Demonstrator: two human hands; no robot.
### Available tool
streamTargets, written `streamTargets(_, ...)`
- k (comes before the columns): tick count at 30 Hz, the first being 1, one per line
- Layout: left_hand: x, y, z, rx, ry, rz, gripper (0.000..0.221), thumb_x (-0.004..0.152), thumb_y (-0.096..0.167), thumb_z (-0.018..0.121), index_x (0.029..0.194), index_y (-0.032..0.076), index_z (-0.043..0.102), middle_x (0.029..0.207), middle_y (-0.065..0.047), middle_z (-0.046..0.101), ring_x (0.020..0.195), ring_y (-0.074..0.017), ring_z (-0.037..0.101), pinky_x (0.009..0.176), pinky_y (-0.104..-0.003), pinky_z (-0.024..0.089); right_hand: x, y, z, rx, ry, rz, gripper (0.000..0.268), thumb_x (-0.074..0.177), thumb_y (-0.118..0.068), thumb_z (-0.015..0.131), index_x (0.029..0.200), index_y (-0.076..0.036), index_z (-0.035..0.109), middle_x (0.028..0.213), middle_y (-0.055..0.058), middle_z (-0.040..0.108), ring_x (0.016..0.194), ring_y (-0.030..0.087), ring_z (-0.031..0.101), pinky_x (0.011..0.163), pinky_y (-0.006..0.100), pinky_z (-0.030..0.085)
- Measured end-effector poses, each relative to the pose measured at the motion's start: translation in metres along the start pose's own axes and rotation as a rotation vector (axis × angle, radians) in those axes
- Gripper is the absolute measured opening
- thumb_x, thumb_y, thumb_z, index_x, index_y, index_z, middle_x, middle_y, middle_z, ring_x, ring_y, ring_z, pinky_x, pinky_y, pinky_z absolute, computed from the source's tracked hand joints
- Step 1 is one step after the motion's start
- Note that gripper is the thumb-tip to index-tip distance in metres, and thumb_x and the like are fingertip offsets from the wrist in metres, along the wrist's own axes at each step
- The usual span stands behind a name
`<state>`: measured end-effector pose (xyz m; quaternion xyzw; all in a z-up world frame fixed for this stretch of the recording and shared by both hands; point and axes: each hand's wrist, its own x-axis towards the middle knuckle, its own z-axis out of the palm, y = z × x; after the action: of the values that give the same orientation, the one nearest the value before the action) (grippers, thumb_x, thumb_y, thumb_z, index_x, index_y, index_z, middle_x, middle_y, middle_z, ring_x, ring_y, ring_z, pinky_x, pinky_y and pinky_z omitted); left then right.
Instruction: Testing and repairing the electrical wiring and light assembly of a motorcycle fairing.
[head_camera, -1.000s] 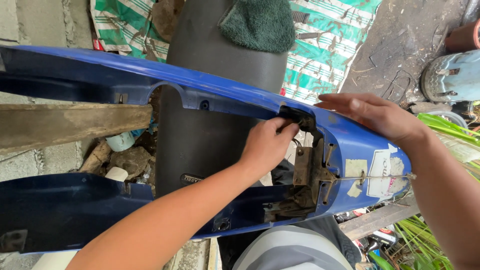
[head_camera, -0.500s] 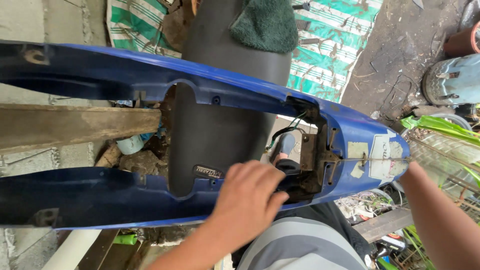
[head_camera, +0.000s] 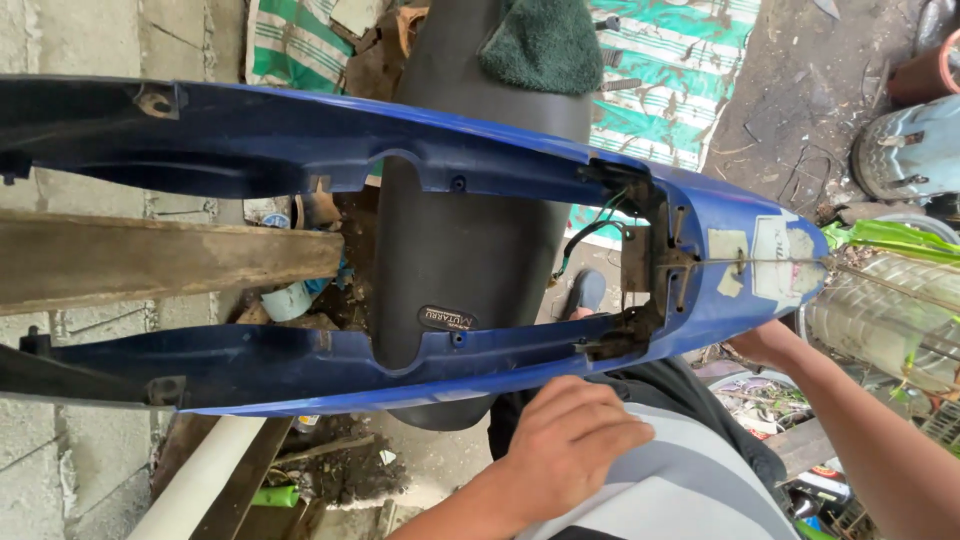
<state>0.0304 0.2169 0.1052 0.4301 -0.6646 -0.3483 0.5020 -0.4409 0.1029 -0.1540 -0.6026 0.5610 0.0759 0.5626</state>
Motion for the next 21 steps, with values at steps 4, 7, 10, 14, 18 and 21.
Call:
streamTargets(4,-0.001,0.004,-0.009,0.049,0.143,0.057,0.014,0.107,-0.002,0.072,0.11,0.01,0.079,0.092,-0.002,0.078,0.089,-0.0253,0.077,0.082,-0.041,0.058,-0.024,-0.038,0.014,-0.097,0.045,0.094,0.057,0.099,-0.023,0.075,0.155,-0.015,0.063,0.156,0.013,0.069,0.143,0.036,0.067,0.124,0.056,0.056)
streamTargets(7,0.016,0.018,-0.014,0.102,0.18,0.044,0.032,0.112,0.041,0.07,0.108,0.009,0.073,0.07,-0.001,0.067,0.082,-0.024,0.078,0.079,-0.041,0.058,-0.036,-0.044,0.007,-0.144,-0.076,0.523,0.045,0.112,-0.034,0.064,0.15,-0.013,0.075,0.157,0.012,0.074,0.139,0.032,0.076,0.119,0.046,0.065)
streamTargets(10,0.028,0.027,-0.002,0.098,0.29,-0.026,0.045,0.119,0.054,0.056,0.115,0.013,0.072,0.066,0.003,0.06,0.075,-0.0212,0.075,0.073,-0.039,0.06,-0.022,0.018,-0.008,-0.355,-0.11,0.398,0.04,0.108,-0.042,0.064,0.138,-0.027,0.086,0.149,-0.01,0.081,0.128,0.014,0.082,0.107,0.034,0.061)
streamTargets(14,0.055,0.039,0.027,0.143,0.391,-0.175,0.04,0.116,0.05,0.059,0.112,0.014,0.075,0.067,0.002,0.063,0.074,-0.02,0.073,0.072,-0.039,0.06,0.017,0.016,-0.046,-0.105,0.068,0.387,0.044,0.1,-0.019,0.057,0.138,-0.011,0.078,0.13,0.012,0.084,0.108,0.028,0.077,0.095,0.048,0.06)
streamTargets(18,0.069,0.04,0.07,0.338,0.511,-0.281,0.034,0.112,0.039,0.057,0.107,0.012,0.075,0.068,0.0,0.067,0.075,-0.0236,0.075,0.077,-0.043,0.064,0.07,-0.113,-0.086,0.803,0.108,0.037,0.042,0.1,-0.012,0.063,0.136,0.008,0.072,0.128,0.019,0.074,0.112,0.028,0.068,0.094,0.042,0.052)
streamTargets(21,0.085,0.048,0.116,0.432,0.669,-0.483,0.048,0.11,0.049,0.056,0.105,0.007,0.078,0.081,-0.008,0.076,0.069,-0.0215,0.076,0.087,-0.043,0.067,0.09,-0.206,-0.107,1.024,-0.215,-0.179,0.055,0.109,-0.026,0.055,0.151,0.009,0.062,0.155,0.025,0.067,0.148,0.037,0.062,0.13,0.052,0.046)
